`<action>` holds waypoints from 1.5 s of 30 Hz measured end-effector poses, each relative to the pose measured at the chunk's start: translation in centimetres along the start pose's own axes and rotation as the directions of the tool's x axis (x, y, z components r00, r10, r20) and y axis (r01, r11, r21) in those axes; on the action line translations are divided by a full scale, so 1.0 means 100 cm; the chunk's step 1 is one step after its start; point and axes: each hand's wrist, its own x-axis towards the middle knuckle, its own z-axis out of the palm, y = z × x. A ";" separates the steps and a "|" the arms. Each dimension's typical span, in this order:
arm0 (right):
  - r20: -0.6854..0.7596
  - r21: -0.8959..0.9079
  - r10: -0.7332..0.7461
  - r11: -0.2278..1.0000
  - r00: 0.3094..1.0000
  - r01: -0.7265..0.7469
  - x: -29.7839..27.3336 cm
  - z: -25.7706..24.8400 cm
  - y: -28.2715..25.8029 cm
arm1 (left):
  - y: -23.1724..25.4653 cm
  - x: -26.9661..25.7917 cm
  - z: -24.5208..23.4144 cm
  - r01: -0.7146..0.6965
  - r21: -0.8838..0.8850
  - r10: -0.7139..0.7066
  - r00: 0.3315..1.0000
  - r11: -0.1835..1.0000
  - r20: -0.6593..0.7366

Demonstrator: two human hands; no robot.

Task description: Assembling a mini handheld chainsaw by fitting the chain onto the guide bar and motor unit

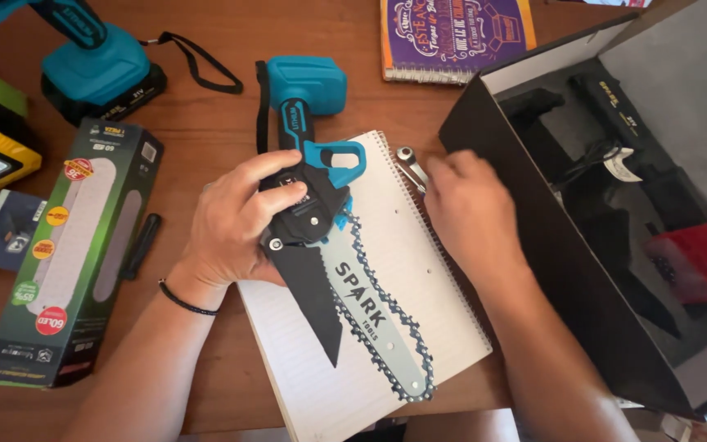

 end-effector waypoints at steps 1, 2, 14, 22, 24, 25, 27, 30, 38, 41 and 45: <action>0.003 0.003 -0.003 1.000 1.000 0.003 0.004 -0.017 -0.006 | 0.000 0.000 0.000 0.005 0.002 -0.005 1.000 1.000 0.001; 0.074 0.367 0.039 0.928 0.997 -0.064 0.007 -0.033 -0.011 | 0.000 -0.001 0.001 0.000 -0.002 0.000 1.000 1.000 -0.001; 0.684 0.634 -0.358 -0.142 0.636 -0.760 -0.010 -0.032 -0.008 | -0.003 -0.004 0.002 0.008 -0.016 -0.008 1.000 1.000 -0.001; 0.678 0.625 -0.349 -0.189 0.647 -0.757 -0.009 -0.028 0.004 | -0.003 -0.003 0.002 0.013 -0.049 -0.013 1.000 0.999 0.002; 0.672 0.625 -0.354 -0.201 0.650 -0.755 -0.009 -0.028 0.005 | -0.003 -0.004 0.003 0.005 -0.011 -0.005 1.000 1.000 -0.009; 0.671 0.626 -0.355 -0.199 0.651 -0.754 -0.008 -0.029 0.006 | -0.003 -0.003 0.004 0.005 -0.009 -0.005 1.000 1.000 -0.011; 0.666 0.627 -0.355 -0.210 0.656 -0.750 -0.007 -0.031 0.005 | -0.003 -0.002 0.003 0.008 -0.016 -0.008 1.000 1.000 -0.013; 0.652 0.641 -0.364 -0.202 0.665 -0.740 -0.003 -0.035 0.003 | -0.004 -0.005 0.003 0.008 -0.018 -0.008 1.000 1.000 -0.015; 0.529 0.660 -0.468 -0.298 0.708 -0.690 0.005 -0.041 -0.005 | -0.002 0.001 0.008 -0.021 -0.067 0.020 1.000 0.998 -0.023; 0.499 0.675 -0.508 -0.279 0.702 -0.682 0.002 -0.039 -0.007 | 0.000 0.001 0.009 -0.021 -0.079 0.019 1.000 0.997 -0.021; 0.486 0.687 -0.495 -0.292 0.720 -0.665 0.002 -0.040 -0.010 | 0.003 0.002 0.007 0.010 -0.083 -0.008 1.000 0.997 0.015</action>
